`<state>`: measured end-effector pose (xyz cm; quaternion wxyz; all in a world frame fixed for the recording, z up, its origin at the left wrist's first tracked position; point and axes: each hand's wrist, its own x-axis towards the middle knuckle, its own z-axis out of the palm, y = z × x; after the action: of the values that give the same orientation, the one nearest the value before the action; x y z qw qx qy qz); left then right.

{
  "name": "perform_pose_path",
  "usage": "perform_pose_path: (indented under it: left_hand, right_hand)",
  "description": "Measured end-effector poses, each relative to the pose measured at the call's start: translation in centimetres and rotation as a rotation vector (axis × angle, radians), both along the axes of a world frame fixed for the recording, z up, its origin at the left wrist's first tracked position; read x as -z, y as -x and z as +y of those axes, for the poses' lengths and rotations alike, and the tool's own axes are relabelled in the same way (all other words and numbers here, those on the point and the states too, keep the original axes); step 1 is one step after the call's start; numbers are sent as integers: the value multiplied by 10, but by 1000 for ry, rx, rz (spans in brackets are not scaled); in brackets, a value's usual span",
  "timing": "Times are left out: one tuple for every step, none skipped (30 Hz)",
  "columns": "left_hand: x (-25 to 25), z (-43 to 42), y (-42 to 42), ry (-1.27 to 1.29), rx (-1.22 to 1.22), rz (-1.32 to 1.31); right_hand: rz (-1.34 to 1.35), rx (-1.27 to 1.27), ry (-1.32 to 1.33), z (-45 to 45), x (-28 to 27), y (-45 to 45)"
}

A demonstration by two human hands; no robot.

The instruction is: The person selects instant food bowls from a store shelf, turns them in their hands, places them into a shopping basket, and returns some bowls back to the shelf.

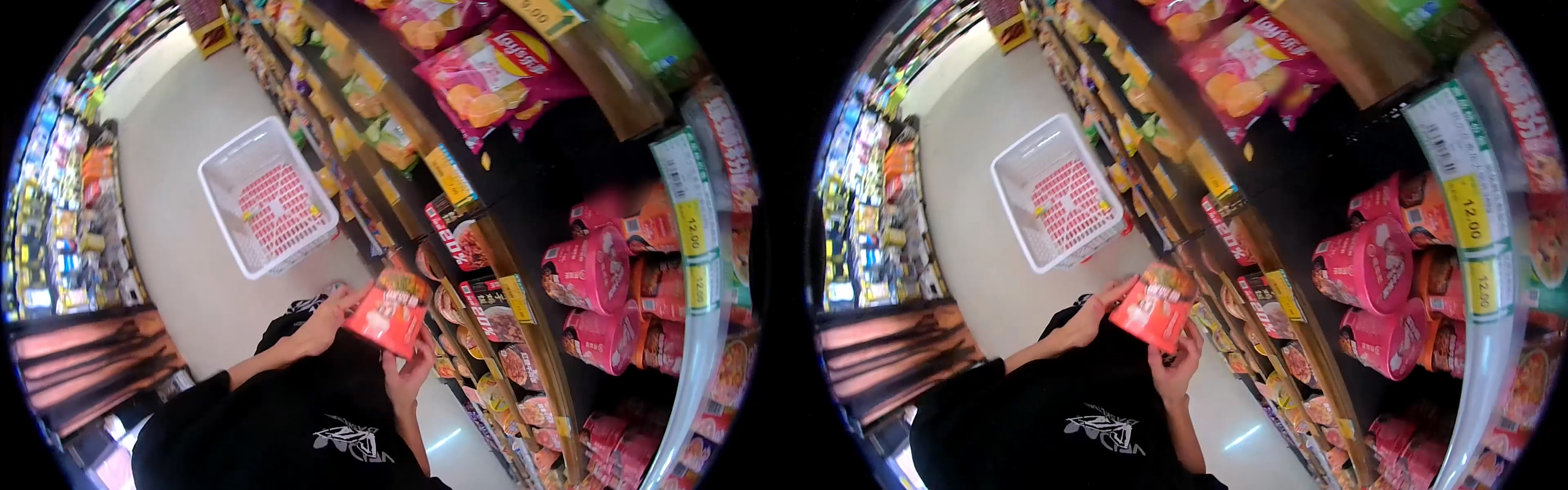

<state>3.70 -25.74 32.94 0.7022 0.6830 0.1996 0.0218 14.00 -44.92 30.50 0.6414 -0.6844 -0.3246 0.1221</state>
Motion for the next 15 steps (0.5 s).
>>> perform_pose_path:
  left_hand:
    - [-3, -5, -1, -120, -27, 115]
    - [-2, -12, 3, -167, -107, -55]
    - [16, -20, 10, -245, -139, -18]
    - [32, -26, 15, -332, -177, 12]
    - [32, -34, 18, -319, -204, 43]
    - [32, -40, 19, -309, -231, 71]
    - [32, -46, 22, -298, -258, 99]
    - [28, -50, 24, -198, -238, 140]
    - [22, -51, 23, -101, -219, 176]
    - [15, -52, 24, -2, -198, 209]
    - [9, -51, 25, -10, -164, 217]
    - [12, -52, 26, -67, -190, 219]
    - [17, -52, 26, -126, -206, 220]
    - [20, -51, 25, -183, -217, 218]
    - [16, -45, 24, -130, -207, 250]
  right_hand:
    - [143, -67, -87, 0, 0, -2]
    - [234, -59, 12, -8, 14, 1]
    - [351, -105, 55, -10, 4, -1]
    - [457, -159, 91, -5, -5, -6]
    - [488, -186, 122, -4, -8, -9]
    - [515, -213, 151, -3, -9, -12]
    - [542, -240, 180, -4, -9, -13]
    - [496, -244, 207, -6, -4, -13]
    - [447, -249, 229, -7, 9, -14]
    - [399, -253, 251, -9, 19, -15]
    - [356, -280, 293, -11, 25, -17]
    - [313, -301, 328, -11, 30, -18]
    - [269, -313, 360, -9, 32, -17]
    - [310, -320, 335, -5, 33, -16]
    - [349, -323, 313, 0, 34, -15]
